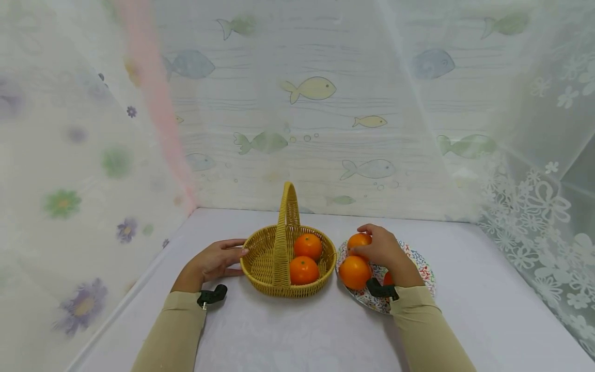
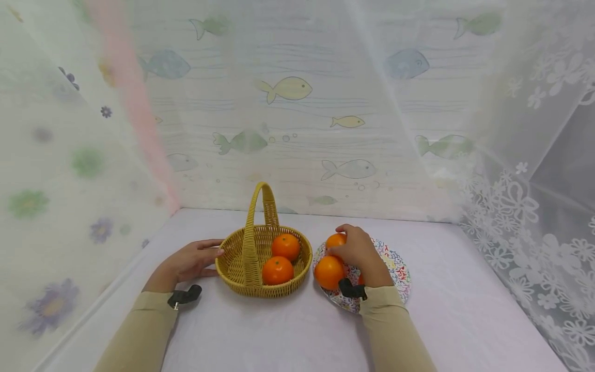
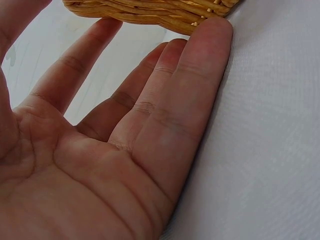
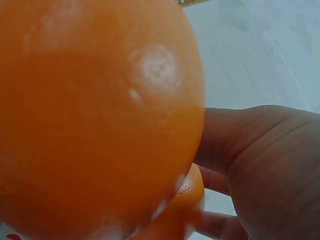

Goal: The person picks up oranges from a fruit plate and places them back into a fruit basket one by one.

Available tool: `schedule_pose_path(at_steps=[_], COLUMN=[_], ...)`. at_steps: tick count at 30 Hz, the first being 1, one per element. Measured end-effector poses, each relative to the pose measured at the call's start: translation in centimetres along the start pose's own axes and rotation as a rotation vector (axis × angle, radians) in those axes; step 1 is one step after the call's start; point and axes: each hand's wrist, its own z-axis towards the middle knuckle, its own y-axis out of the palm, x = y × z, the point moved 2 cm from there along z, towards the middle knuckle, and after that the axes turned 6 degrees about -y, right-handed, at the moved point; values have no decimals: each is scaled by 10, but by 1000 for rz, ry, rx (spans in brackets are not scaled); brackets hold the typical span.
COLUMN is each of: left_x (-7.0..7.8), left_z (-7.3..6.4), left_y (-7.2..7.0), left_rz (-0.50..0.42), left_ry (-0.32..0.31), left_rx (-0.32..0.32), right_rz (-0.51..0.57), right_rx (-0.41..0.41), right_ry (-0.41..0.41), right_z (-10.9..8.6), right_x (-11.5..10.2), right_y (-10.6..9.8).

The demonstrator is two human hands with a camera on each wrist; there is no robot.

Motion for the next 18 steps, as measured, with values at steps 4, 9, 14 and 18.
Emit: schedule_pose_path(at_steps=[4,9,14,18], left_x=[0,0,-1,-1], left_z=[1,2,3,2], left_y=[0,1,1,1], left_rz=[-10,-29,-22,-13], left_ry=[-12,-24,-17,-12], left_rx=[10,31,32,29], right_rz=[3,9,9,8], right_rx=[-7,-29,-51,-55], right_ry=[8,37,71,80], right_z=[0,0,-1,-2], right_x=[2,4,6,7], right_y=[1,2,3,4])
